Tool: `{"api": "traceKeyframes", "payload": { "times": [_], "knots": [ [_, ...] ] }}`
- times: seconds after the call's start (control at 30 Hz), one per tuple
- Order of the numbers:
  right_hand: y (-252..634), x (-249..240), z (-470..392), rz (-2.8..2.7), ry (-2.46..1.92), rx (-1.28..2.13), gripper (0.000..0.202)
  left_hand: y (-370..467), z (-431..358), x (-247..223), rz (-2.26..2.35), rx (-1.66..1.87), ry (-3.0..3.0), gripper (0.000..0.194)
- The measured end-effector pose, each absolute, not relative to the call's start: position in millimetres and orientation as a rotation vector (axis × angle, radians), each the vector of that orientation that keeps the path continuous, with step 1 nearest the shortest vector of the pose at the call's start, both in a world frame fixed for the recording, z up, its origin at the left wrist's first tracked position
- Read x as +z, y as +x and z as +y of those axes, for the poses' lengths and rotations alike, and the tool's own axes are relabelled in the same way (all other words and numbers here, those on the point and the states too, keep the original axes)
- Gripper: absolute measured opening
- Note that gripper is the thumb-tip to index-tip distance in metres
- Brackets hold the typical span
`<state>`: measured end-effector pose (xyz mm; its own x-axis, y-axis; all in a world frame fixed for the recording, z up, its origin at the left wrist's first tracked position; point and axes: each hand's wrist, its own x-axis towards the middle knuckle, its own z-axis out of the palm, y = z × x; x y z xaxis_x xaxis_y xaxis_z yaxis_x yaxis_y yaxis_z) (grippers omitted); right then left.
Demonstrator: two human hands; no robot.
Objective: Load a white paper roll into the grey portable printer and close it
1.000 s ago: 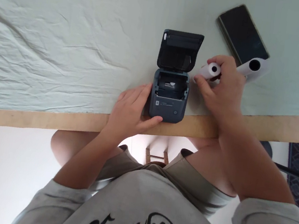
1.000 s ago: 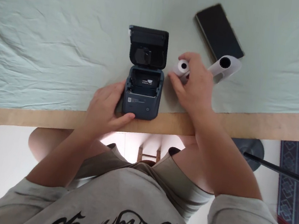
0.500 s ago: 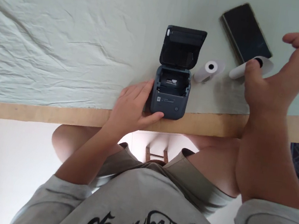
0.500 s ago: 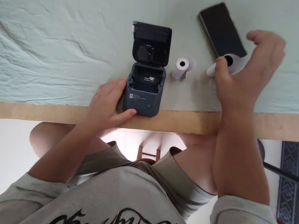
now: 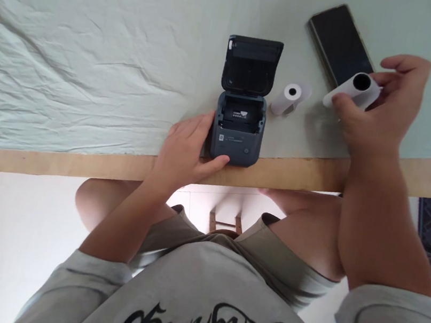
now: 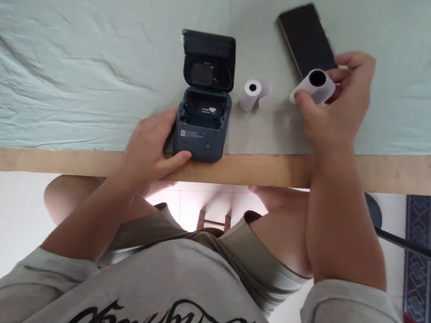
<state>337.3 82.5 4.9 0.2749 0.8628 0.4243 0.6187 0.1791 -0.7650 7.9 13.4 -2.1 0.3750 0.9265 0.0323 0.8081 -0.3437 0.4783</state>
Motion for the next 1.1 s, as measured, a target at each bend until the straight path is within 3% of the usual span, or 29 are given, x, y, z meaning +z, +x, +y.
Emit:
{"api": "traceKeyframes", "payload": {
  "times": [0.33, 0.53, 0.7, 0.9, 1.1],
  "knots": [
    [276.5, 42.7, 68.3, -1.683, -1.193, 0.322, 0.038, 8.3, 14.4, -0.5, 1.485, 0.423, 2.249, 0.082],
    [228.7, 52.8, 55.2, -2.104, -1.195, 0.357, 0.043, 5.2, 12.8, -1.9, 1.445, 0.440, 2.269, 0.086],
    [214.0, 50.3, 64.2, -2.406, -1.460, 0.419, 0.052, 3.6, 11.7, -1.6, 1.424, 0.453, 2.261, 0.088],
    [215.9, 49.3, 64.4, -2.399, -1.651, 0.377, 0.032, 4.6, 11.3, -2.6, 1.430, 0.460, 2.266, 0.090],
    [218.5, 44.6, 69.8, -2.511, -1.567, 0.394, 0.016, 5.3, 11.1, -2.3, 1.432, 0.459, 2.263, 0.088]
  ]
}}
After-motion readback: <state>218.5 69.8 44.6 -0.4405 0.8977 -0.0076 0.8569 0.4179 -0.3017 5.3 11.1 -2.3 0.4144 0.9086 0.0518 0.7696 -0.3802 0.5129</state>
